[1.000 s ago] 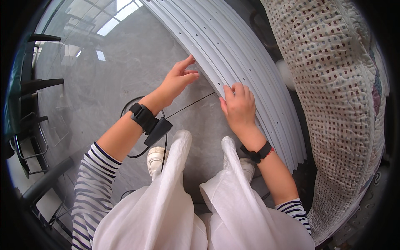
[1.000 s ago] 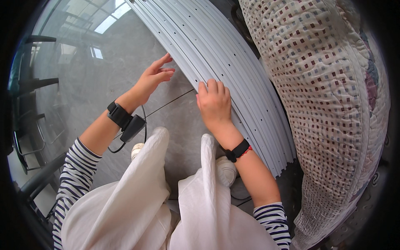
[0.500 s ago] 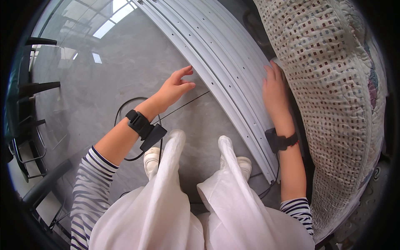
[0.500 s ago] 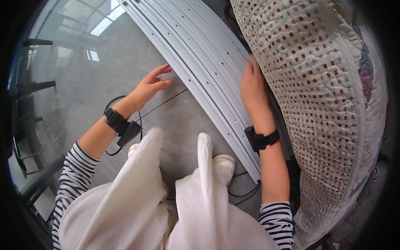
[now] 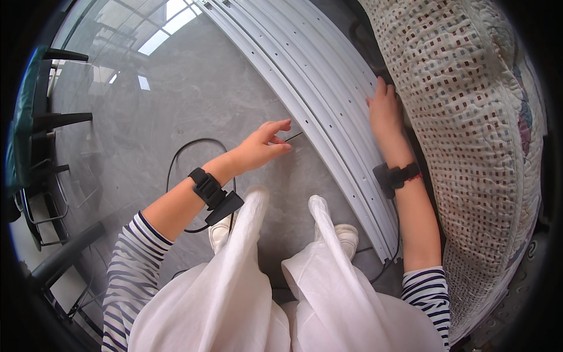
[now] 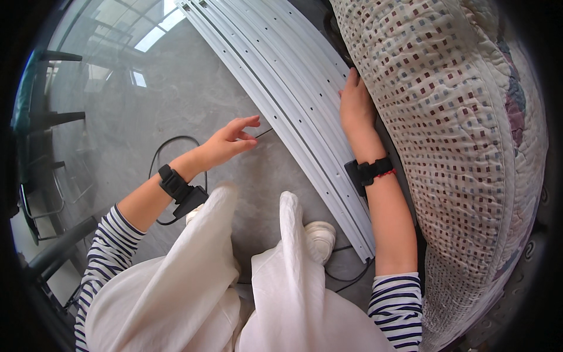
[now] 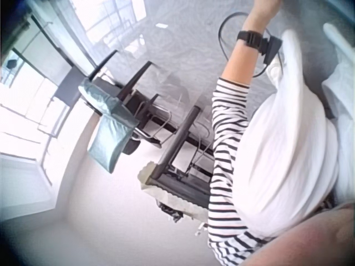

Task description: The person assembles a white metal frame by repeatedly picking up long rails and small white plastic connectors. They insert the connectors into the rails and place the assembled pieces onto a patterned quilt on the floor. The process involves handling multiple identical components one by one.

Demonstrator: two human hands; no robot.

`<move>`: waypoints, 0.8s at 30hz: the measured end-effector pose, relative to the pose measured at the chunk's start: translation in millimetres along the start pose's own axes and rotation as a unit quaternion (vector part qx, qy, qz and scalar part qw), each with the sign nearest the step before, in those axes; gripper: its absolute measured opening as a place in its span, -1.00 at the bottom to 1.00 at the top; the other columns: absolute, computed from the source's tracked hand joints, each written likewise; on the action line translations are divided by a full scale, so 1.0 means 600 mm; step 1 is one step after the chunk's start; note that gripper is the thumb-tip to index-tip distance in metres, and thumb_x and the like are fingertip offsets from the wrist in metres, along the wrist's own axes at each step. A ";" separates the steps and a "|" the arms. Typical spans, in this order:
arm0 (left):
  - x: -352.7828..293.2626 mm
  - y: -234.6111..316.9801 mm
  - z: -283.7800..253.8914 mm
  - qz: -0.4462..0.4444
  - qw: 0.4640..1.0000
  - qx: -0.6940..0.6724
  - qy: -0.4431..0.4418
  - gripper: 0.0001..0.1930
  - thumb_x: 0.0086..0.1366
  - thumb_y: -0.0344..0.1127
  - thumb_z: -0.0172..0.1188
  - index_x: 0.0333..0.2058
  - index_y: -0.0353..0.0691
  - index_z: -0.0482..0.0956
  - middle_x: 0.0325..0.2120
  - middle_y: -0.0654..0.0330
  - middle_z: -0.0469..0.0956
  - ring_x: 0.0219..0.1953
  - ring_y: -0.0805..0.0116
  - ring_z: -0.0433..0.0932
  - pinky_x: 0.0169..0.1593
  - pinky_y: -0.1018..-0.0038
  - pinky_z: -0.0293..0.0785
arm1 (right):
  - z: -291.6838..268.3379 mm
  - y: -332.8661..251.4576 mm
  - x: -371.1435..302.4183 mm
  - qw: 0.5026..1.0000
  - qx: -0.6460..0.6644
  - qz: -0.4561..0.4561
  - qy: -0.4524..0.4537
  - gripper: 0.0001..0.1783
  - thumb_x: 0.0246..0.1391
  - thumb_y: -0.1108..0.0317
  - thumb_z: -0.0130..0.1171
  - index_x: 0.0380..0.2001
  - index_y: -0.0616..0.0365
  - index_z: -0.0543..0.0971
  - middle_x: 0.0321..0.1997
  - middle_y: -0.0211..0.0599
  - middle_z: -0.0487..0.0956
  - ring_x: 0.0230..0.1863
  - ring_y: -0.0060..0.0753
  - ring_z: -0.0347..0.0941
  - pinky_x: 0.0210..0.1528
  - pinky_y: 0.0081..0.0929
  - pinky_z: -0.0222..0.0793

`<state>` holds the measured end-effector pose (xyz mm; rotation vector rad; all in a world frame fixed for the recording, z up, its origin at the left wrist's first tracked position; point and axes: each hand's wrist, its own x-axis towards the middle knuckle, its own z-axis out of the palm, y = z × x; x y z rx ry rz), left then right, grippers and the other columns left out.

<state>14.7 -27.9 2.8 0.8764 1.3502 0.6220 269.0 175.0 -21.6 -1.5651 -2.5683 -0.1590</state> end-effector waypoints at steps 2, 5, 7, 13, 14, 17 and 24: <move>-0.002 0.003 0.000 -0.009 1.000 -0.002 0.006 -0.37 0.35 -0.31 0.14 0.35 -0.08 0.15 0.25 0.22 0.27 0.05 0.48 0.41 0.16 0.43 0.38 | -0.030 -0.025 -0.005 0.999 0.041 0.023 -0.016 -0.45 0.09 0.46 0.20 0.15 0.33 0.32 0.18 0.23 0.39 0.23 0.20 0.29 0.23 -0.09 0.25; 0.003 0.002 -0.002 -0.011 1.000 -0.014 0.008 -0.38 0.35 -0.32 0.13 0.35 -0.08 0.16 0.25 0.23 0.28 0.05 0.47 0.42 0.17 0.43 0.37 | -0.043 -0.031 -0.001 0.996 0.085 -0.004 0.018 -0.54 0.09 0.48 0.20 0.06 0.35 0.38 0.09 0.26 0.45 0.15 0.21 0.36 0.16 -0.08 0.31; 0.008 0.001 -0.002 -0.004 1.000 -0.027 0.007 -0.38 0.34 -0.33 0.13 0.34 -0.09 0.16 0.25 0.24 0.28 0.06 0.46 0.42 0.17 0.43 0.37 | -0.051 -0.033 0.012 0.994 0.086 0.026 -0.057 -0.65 0.12 0.47 0.17 -0.04 0.35 0.42 0.01 0.25 0.49 0.07 0.23 0.41 0.10 -0.06 0.35; 0.002 0.003 -0.003 -0.004 0.998 -0.043 0.040 -0.42 0.34 -0.35 0.12 0.31 -0.13 0.21 0.24 0.24 0.29 0.09 0.43 0.43 0.16 0.44 0.37 | -0.081 -0.044 -0.016 0.991 0.124 0.049 -0.019 -0.78 0.22 0.38 0.07 -0.17 0.33 0.46 -0.11 0.22 0.55 -0.05 0.24 0.47 -0.05 -0.06 0.40; 0.001 -0.004 -0.008 -0.003 0.997 -0.050 0.054 -0.43 0.34 -0.36 0.12 0.30 -0.14 0.22 0.24 0.24 0.29 0.09 0.43 0.43 0.15 0.44 0.38 | -0.102 -0.050 -0.028 0.990 0.128 0.047 -0.026 -0.77 0.24 0.37 0.05 -0.15 0.33 0.47 -0.10 0.21 0.55 -0.05 0.24 0.47 -0.05 -0.07 0.40; -0.001 0.003 -0.014 0.006 0.992 -0.063 0.109 -0.47 0.33 -0.40 0.10 0.26 -0.17 0.26 0.23 0.22 0.30 0.10 0.41 0.44 0.11 0.45 0.39 | -0.140 -0.055 -0.069 0.966 0.243 0.081 -0.036 -0.72 0.24 0.36 0.05 -0.07 0.33 0.47 -0.10 0.20 0.56 -0.07 0.23 0.48 -0.07 -0.10 0.40; 0.003 0.066 -0.087 0.167 0.945 -0.015 0.282 -0.53 0.25 -0.55 0.00 0.16 -0.23 0.30 0.18 0.17 0.33 0.11 0.35 0.43 0.06 0.46 0.40 | -0.185 -0.053 -0.207 0.906 0.409 0.071 -0.084 -0.68 0.19 0.41 0.09 0.00 0.28 0.48 -0.11 0.14 0.58 -0.11 0.22 0.50 -0.10 -0.10 0.43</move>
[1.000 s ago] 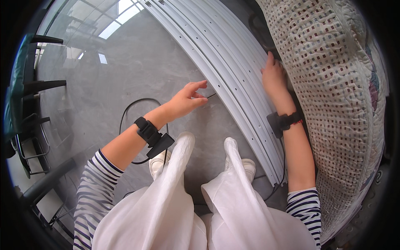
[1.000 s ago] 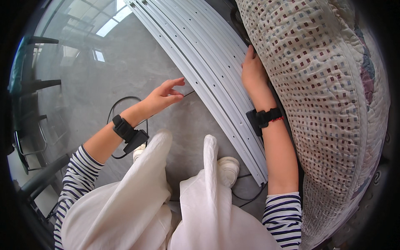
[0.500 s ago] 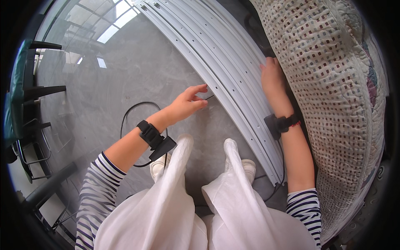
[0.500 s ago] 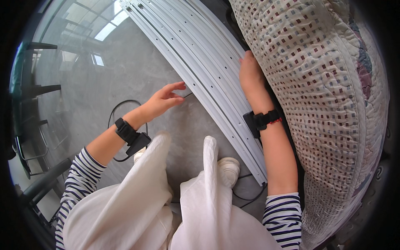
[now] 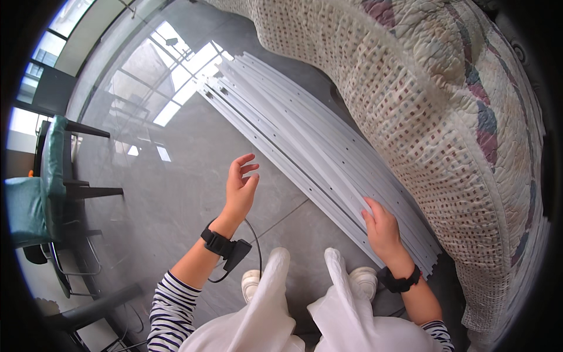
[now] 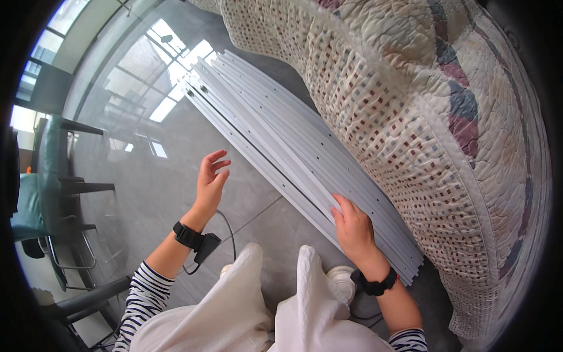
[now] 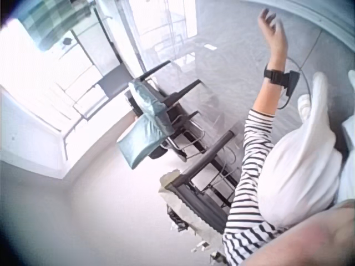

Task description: The person assembles a white metal frame by repeatedly picking up long rails and small white plastic connectors. They insert the connectors into the rails and place the assembled pieces onto a patterned quilt on the floor. The process involves handling multiple identical components one by one.

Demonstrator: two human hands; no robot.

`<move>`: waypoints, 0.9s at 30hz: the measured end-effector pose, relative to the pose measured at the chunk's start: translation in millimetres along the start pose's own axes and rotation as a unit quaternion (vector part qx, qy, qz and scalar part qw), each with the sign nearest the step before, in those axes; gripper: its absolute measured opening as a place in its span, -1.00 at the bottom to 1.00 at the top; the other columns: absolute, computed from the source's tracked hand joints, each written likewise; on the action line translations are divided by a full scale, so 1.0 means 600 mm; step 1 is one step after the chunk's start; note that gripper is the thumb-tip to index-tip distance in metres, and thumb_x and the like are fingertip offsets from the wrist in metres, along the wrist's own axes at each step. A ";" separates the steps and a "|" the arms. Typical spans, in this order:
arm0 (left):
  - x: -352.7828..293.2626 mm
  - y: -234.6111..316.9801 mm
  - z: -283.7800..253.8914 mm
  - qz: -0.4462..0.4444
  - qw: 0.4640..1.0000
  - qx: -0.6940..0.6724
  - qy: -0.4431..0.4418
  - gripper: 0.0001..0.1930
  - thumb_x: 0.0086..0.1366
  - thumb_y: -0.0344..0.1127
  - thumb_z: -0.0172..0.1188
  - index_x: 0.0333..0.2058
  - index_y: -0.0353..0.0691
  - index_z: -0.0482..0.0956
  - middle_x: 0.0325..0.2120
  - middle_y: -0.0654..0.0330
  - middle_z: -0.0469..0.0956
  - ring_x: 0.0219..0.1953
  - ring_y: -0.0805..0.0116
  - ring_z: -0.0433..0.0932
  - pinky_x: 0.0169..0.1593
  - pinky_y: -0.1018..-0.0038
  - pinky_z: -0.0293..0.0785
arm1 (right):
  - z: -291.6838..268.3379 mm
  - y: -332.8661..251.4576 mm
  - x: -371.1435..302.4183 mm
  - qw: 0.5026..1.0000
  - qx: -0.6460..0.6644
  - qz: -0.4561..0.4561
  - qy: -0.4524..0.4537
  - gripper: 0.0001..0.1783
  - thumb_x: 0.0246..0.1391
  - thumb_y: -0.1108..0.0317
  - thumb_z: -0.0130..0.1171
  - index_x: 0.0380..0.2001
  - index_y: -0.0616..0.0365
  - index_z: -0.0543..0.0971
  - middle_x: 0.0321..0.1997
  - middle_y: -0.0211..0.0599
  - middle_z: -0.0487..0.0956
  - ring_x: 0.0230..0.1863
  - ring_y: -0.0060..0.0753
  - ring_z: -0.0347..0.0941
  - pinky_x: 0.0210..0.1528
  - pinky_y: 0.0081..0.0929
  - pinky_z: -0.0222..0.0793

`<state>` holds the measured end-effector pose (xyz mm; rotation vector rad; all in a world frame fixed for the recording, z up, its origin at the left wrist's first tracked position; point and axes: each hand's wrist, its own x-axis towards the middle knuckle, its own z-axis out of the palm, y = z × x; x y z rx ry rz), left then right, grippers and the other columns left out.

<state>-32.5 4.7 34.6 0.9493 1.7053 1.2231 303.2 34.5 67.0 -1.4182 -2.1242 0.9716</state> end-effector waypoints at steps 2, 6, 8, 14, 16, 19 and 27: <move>0.049 0.051 -0.025 0.078 0.996 0.032 0.020 -0.52 0.21 -0.60 -0.03 0.14 -0.24 0.30 0.18 0.17 0.33 0.13 0.34 0.41 0.06 0.46 0.39 | -0.007 0.005 -0.032 1.000 -0.003 0.019 -0.012 -0.67 0.17 0.43 0.10 0.00 0.26 0.46 -0.11 0.12 0.58 -0.11 0.22 0.50 -0.11 -0.09 0.44; 0.164 0.178 -0.062 0.211 0.972 0.092 0.053 -0.53 0.18 -0.64 -0.05 0.10 -0.26 0.33 0.16 0.14 0.35 0.17 0.30 0.39 0.07 0.47 0.39 | -0.015 0.012 -0.083 0.997 -0.010 0.055 -0.051 -0.67 0.16 0.43 0.10 0.00 0.24 0.45 -0.10 0.07 0.57 -0.11 0.20 0.51 -0.12 -0.08 0.45; 0.233 0.244 -0.040 0.291 0.944 0.140 0.070 -0.57 0.16 -0.63 0.02 0.04 -0.24 0.39 0.07 0.15 0.41 0.11 0.33 0.42 0.03 0.44 0.44 | -0.026 0.017 -0.107 0.997 -0.012 0.066 -0.035 -0.68 0.16 0.43 0.10 -0.01 0.23 0.45 -0.11 0.04 0.57 -0.13 0.19 0.51 -0.14 -0.08 0.45; 0.415 0.488 0.022 0.398 0.899 0.162 0.079 -0.66 0.17 -0.53 0.11 -0.03 -0.28 0.50 0.00 0.16 0.49 0.08 0.34 0.44 0.09 0.40 0.38 | -0.033 0.030 -0.140 0.994 0.012 0.094 -0.057 -0.66 0.14 0.41 0.11 0.00 0.15 0.46 -0.15 -0.05 0.55 -0.17 0.15 0.51 -0.18 -0.08 0.45; 0.451 0.584 0.070 0.307 0.945 0.106 -0.031 -0.66 0.20 -0.42 0.16 -0.01 -0.25 0.54 -0.02 0.20 0.52 0.05 0.34 0.45 0.14 0.38 0.33 | -0.033 0.044 -0.156 0.993 0.024 0.103 -0.056 -0.66 0.13 0.41 0.11 0.00 0.12 0.46 -0.15 -0.04 0.55 -0.18 0.15 0.51 -0.18 -0.08 0.44; 0.535 0.683 0.104 0.261 0.944 0.116 -0.164 -0.63 0.32 -0.27 0.13 0.09 -0.20 0.48 0.15 0.25 0.42 0.17 0.35 0.33 0.26 0.35 0.23 | -0.036 0.052 -0.175 0.990 0.050 0.114 -0.060 -0.65 0.10 0.44 0.11 -0.01 0.16 0.46 -0.12 -0.01 0.55 -0.17 0.18 0.50 -0.16 -0.08 0.44; 0.718 0.717 0.249 0.300 0.723 0.563 -0.264 -0.50 0.39 -0.14 0.08 0.25 -0.11 0.35 0.22 0.22 0.35 0.23 0.35 0.27 0.26 0.34 0.17 | -0.030 0.084 -0.254 0.987 -0.032 0.151 -0.030 -0.62 0.05 0.49 0.13 -0.02 0.22 0.44 -0.10 0.04 0.53 -0.13 0.21 0.48 -0.11 -0.07 0.41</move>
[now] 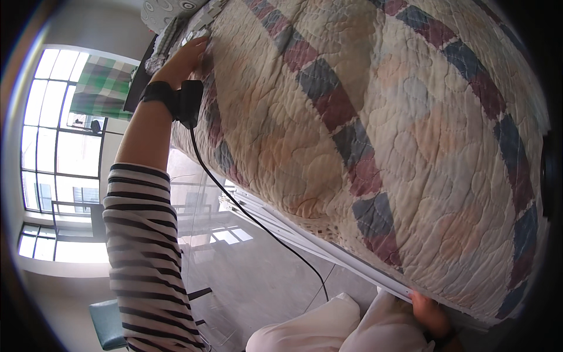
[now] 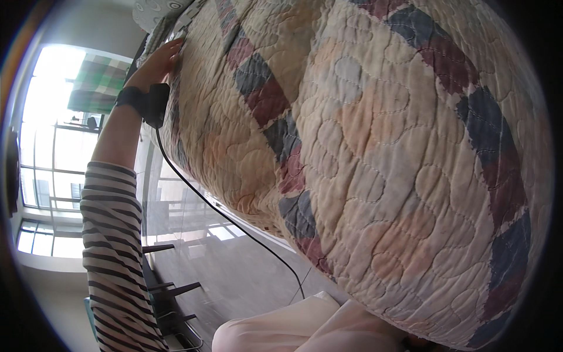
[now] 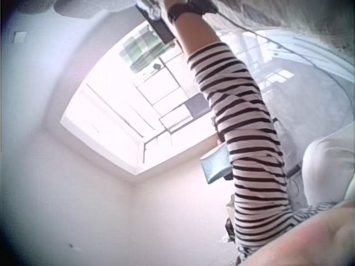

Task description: The person assembles a white metal frame by repeatedly picking up long rails and small white plastic connectors. They insert the connectors into the rails and place the assembled pieces onto a patterned quilt on the floor. The process involves handling multiple identical components one by one.

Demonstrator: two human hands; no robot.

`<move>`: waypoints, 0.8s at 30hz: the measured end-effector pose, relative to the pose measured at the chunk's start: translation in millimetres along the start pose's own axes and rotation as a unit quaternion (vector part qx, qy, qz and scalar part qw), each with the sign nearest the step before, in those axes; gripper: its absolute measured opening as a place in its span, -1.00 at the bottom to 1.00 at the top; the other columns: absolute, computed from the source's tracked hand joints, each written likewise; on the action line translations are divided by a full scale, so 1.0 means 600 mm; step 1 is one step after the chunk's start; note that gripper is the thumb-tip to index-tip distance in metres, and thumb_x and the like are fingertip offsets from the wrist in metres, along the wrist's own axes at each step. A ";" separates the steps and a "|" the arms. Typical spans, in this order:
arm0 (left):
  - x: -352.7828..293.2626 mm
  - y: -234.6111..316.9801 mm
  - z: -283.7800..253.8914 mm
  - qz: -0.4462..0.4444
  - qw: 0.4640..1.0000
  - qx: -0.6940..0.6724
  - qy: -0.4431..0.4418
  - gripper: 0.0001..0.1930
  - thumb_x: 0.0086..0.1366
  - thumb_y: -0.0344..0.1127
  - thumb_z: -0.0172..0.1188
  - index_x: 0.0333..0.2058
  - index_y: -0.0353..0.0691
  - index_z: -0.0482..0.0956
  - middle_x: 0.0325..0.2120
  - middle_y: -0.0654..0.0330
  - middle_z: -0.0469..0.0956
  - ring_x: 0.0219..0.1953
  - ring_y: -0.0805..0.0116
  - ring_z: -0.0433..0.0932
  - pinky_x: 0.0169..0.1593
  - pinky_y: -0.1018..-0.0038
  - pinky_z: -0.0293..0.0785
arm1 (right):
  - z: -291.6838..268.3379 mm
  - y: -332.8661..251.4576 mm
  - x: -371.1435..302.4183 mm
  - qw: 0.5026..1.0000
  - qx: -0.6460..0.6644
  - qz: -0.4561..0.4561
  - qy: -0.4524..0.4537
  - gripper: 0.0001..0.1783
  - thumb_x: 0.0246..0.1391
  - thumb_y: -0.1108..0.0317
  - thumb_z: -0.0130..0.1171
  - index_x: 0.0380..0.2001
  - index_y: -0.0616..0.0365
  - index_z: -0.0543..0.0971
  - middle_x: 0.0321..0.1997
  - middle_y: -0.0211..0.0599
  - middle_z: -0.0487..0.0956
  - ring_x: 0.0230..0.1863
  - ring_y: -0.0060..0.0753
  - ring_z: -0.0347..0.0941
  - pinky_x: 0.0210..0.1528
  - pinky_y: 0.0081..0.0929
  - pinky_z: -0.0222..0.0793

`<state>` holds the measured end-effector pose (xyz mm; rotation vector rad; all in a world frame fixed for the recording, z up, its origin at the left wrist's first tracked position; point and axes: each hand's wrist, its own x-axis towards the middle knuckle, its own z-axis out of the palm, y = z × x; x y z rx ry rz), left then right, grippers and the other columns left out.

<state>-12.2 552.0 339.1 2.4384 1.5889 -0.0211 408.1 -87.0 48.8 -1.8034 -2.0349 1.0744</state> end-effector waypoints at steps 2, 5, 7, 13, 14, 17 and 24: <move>0.021 0.035 0.033 -0.134 0.963 -0.205 0.110 -0.43 0.21 -0.48 0.10 0.23 -0.26 0.31 0.24 0.02 0.33 0.28 0.28 0.30 0.27 0.49 0.26 | -0.007 -0.001 -0.011 1.000 0.005 0.017 -0.005 -0.61 0.04 0.48 0.14 -0.01 0.21 0.44 -0.10 0.03 0.53 -0.13 0.21 0.48 -0.11 -0.06 0.41; 0.054 -0.062 0.002 -0.045 0.994 -0.067 0.071 -0.48 0.28 -0.27 0.12 0.21 -0.23 0.37 0.19 0.01 0.39 0.27 0.23 0.32 0.26 0.45 0.25 | -0.015 0.003 -0.006 1.000 0.014 0.024 -0.004 -0.60 0.02 0.46 0.16 -0.01 0.20 0.44 -0.09 0.03 0.53 -0.13 0.21 0.48 -0.10 -0.06 0.41; 0.048 -0.056 -0.010 -0.047 0.993 -0.049 0.093 -0.50 0.31 -0.17 0.14 0.17 -0.25 0.44 0.12 -0.02 0.46 0.24 0.18 0.36 0.23 0.42 0.27 | -0.021 0.007 0.003 0.999 0.022 0.024 -0.004 -0.58 0.01 0.45 0.18 -0.01 0.19 0.44 -0.09 0.02 0.53 -0.13 0.20 0.48 -0.10 -0.05 0.41; -0.106 0.024 0.044 -0.079 0.931 -0.291 0.206 -0.55 0.23 -0.13 0.32 0.00 -0.30 0.58 -0.21 0.16 0.62 -0.18 0.48 0.53 -0.08 0.56 0.41 | -0.032 0.004 -0.005 0.999 0.005 0.052 -0.011 -0.55 -0.02 0.42 0.22 0.00 0.17 0.43 -0.09 0.01 0.53 -0.13 0.20 0.48 -0.10 -0.04 0.41; -0.147 0.036 0.058 -0.119 0.923 -0.272 0.245 -0.61 0.23 -0.14 0.32 -0.08 -0.31 0.59 -0.27 0.20 0.61 -0.24 0.50 0.52 -0.13 0.58 0.41 | -0.034 0.004 -0.006 0.998 0.002 0.057 -0.015 -0.54 -0.03 0.42 0.23 0.00 0.17 0.43 -0.09 0.01 0.53 -0.13 0.20 0.49 -0.10 -0.04 0.41; -0.261 0.046 0.101 -0.187 0.891 -0.223 0.348 -0.73 0.22 -0.15 0.36 -0.35 -0.25 0.57 -0.43 0.32 0.55 -0.42 0.57 0.43 -0.27 0.61 0.35 | -0.039 0.009 -0.005 0.997 0.005 0.065 -0.042 -0.52 -0.04 0.40 0.25 0.00 0.16 0.43 -0.09 0.01 0.53 -0.13 0.19 0.49 -0.10 -0.03 0.41; -0.522 0.109 0.273 -0.038 0.750 -0.549 0.368 -0.60 0.48 -0.20 -0.03 0.18 -0.26 0.23 -0.25 0.13 0.51 -0.17 0.38 0.49 0.00 0.45 0.42 | -0.042 0.056 -0.005 0.991 -0.124 0.040 -0.023 -0.45 -0.13 0.34 0.34 -0.01 0.11 0.42 -0.10 -0.03 0.54 -0.14 0.17 0.49 -0.12 -0.04 0.42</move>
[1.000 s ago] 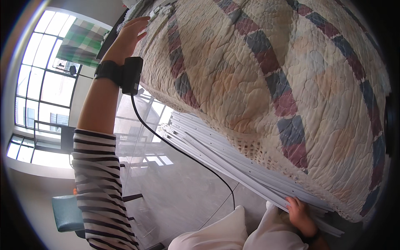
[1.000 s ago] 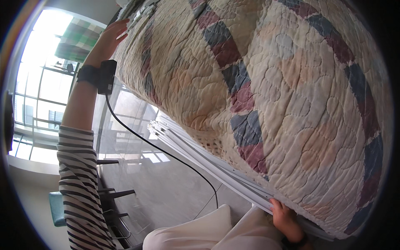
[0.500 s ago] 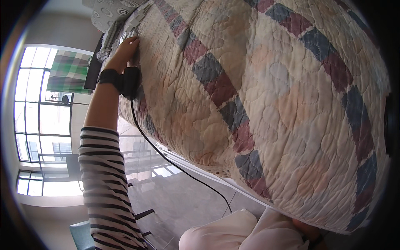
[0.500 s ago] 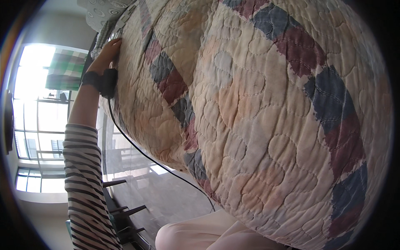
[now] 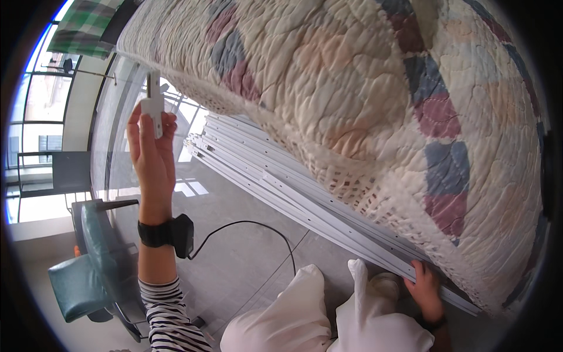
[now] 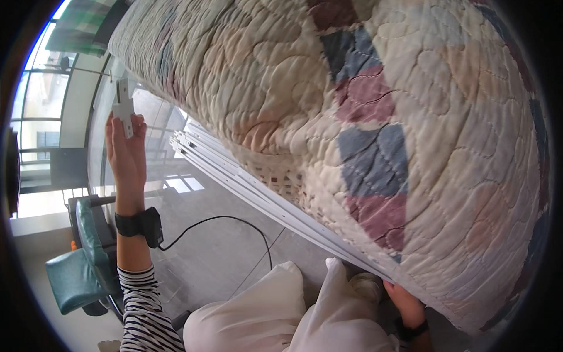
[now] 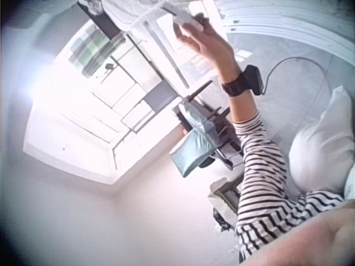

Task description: The person assembles a white metal frame by repeatedly picking up long rails and small white plastic connectors. They insert the connectors into the rails and place the assembled pieces onto a patterned quilt on the floor. The process involves handling multiple identical components one by one.

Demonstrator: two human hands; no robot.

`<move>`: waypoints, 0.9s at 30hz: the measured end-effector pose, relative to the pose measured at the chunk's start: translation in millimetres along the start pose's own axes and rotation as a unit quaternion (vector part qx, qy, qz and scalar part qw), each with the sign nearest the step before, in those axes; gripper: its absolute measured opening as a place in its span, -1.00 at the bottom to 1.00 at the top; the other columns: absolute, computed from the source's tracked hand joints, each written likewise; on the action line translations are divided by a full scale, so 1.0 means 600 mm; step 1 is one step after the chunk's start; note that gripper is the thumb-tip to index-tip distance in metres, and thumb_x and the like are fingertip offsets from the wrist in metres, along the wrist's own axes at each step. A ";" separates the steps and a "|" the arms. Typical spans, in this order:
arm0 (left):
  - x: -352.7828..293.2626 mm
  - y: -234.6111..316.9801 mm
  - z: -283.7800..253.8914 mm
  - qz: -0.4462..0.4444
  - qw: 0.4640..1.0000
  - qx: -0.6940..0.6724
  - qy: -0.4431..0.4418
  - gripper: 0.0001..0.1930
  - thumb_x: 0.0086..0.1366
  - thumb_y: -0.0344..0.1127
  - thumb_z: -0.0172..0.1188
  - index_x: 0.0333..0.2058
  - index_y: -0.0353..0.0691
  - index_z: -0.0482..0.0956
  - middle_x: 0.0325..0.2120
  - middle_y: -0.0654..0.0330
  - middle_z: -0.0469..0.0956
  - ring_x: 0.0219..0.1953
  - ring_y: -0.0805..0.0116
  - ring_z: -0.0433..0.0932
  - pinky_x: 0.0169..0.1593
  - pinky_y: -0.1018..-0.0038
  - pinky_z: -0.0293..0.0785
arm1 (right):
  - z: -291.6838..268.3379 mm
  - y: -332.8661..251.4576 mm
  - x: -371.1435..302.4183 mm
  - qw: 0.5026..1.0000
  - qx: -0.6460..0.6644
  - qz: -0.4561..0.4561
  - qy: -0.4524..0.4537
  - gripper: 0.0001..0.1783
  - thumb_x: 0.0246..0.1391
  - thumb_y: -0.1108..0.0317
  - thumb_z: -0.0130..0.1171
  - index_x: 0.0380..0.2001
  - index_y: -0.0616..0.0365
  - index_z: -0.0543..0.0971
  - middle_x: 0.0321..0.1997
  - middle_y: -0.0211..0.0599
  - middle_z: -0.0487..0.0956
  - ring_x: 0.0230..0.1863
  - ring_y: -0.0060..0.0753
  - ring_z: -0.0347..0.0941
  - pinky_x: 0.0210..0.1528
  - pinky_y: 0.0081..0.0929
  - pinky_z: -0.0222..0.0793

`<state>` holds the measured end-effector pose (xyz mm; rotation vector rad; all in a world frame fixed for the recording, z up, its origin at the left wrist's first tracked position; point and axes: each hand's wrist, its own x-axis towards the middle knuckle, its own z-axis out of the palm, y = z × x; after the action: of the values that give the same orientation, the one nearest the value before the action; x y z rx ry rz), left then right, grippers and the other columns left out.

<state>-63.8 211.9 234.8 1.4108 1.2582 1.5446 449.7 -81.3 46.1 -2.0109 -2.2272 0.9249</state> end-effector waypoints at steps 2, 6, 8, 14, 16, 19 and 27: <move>-0.115 -0.029 0.014 -0.122 0.988 -0.092 0.009 -0.64 0.47 -0.20 -0.09 0.14 -0.24 0.28 -0.22 0.21 0.44 -0.23 0.44 0.46 -0.08 0.46 0.41 | -0.014 0.003 0.002 0.998 -0.048 0.031 -0.022 -0.44 -0.16 0.35 0.37 -0.03 0.11 0.41 -0.11 -0.06 0.49 -0.14 0.15 0.46 -0.14 -0.08 0.42; -0.347 -0.124 -0.052 -0.335 0.922 -0.182 0.065 -0.68 0.40 -0.15 -0.24 -0.11 -0.22 0.39 -0.49 0.28 0.35 -0.44 0.46 0.31 -0.31 0.54 0.29 | -0.005 -0.053 0.002 0.991 -0.128 0.026 0.016 -0.46 -0.14 0.34 0.38 -0.03 0.18 0.46 -0.10 -0.08 0.37 -0.05 0.09 0.36 0.00 -0.06 0.32; -0.394 -0.132 -0.001 -0.396 0.889 -0.209 0.094 -0.69 0.40 -0.13 -0.25 -0.20 -0.18 0.41 -0.58 0.31 0.30 -0.53 0.49 0.26 -0.39 0.56 0.23 | -0.043 -0.003 0.036 0.984 -0.174 0.017 0.025 -0.45 -0.14 0.32 0.39 -0.04 0.18 0.47 -0.10 -0.09 0.37 -0.04 0.06 0.34 0.02 -0.09 0.30; -0.505 -0.145 -0.012 -0.428 0.895 -0.113 0.054 -0.66 0.46 -0.01 -0.07 -0.32 -0.14 0.45 -0.62 0.37 0.32 -0.58 0.57 0.28 -0.45 0.59 0.20 | -0.060 -0.084 0.075 0.984 -0.176 0.005 0.013 -0.41 -0.15 0.29 0.42 -0.01 0.21 0.47 -0.05 -0.07 0.42 0.03 0.06 0.35 0.08 -0.13 0.30; -0.511 -0.145 -0.020 -0.424 0.899 -0.107 0.041 -0.70 0.46 -0.05 -0.02 -0.35 -0.14 0.46 -0.58 0.34 0.45 -0.55 0.57 0.38 -0.43 0.62 0.25 | -0.056 -0.136 0.118 0.989 -0.114 -0.080 0.043 -0.40 -0.13 0.29 0.41 0.00 0.23 0.46 -0.01 -0.06 0.42 0.04 0.07 0.36 0.08 -0.14 0.32; -0.507 -0.142 -0.027 -0.419 0.904 -0.082 0.003 -0.70 0.46 -0.05 -0.02 -0.33 -0.15 0.46 -0.49 0.30 0.53 -0.52 0.57 0.43 -0.40 0.62 0.30 | -0.032 -0.245 0.216 0.973 -0.074 -0.209 0.063 -0.38 -0.09 0.28 0.39 0.04 0.26 0.43 0.00 -0.05 0.42 0.04 0.06 0.37 0.06 -0.16 0.34; -0.476 -0.113 -0.019 -0.389 0.919 -0.052 -0.031 -0.82 0.38 -0.19 0.15 -0.30 -0.17 0.47 -0.36 0.26 0.59 -0.52 0.66 0.38 -0.44 0.67 0.28 | 0.039 -0.324 0.323 0.955 -0.142 -0.256 0.054 -0.46 -0.10 0.29 0.40 -0.05 0.21 0.44 -0.07 -0.11 0.44 -0.01 -0.01 0.40 0.01 -0.19 0.37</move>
<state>-33.1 -36.9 81.8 0.7250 1.4312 0.9796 229.8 84.0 35.4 -1.3803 -2.7321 0.4522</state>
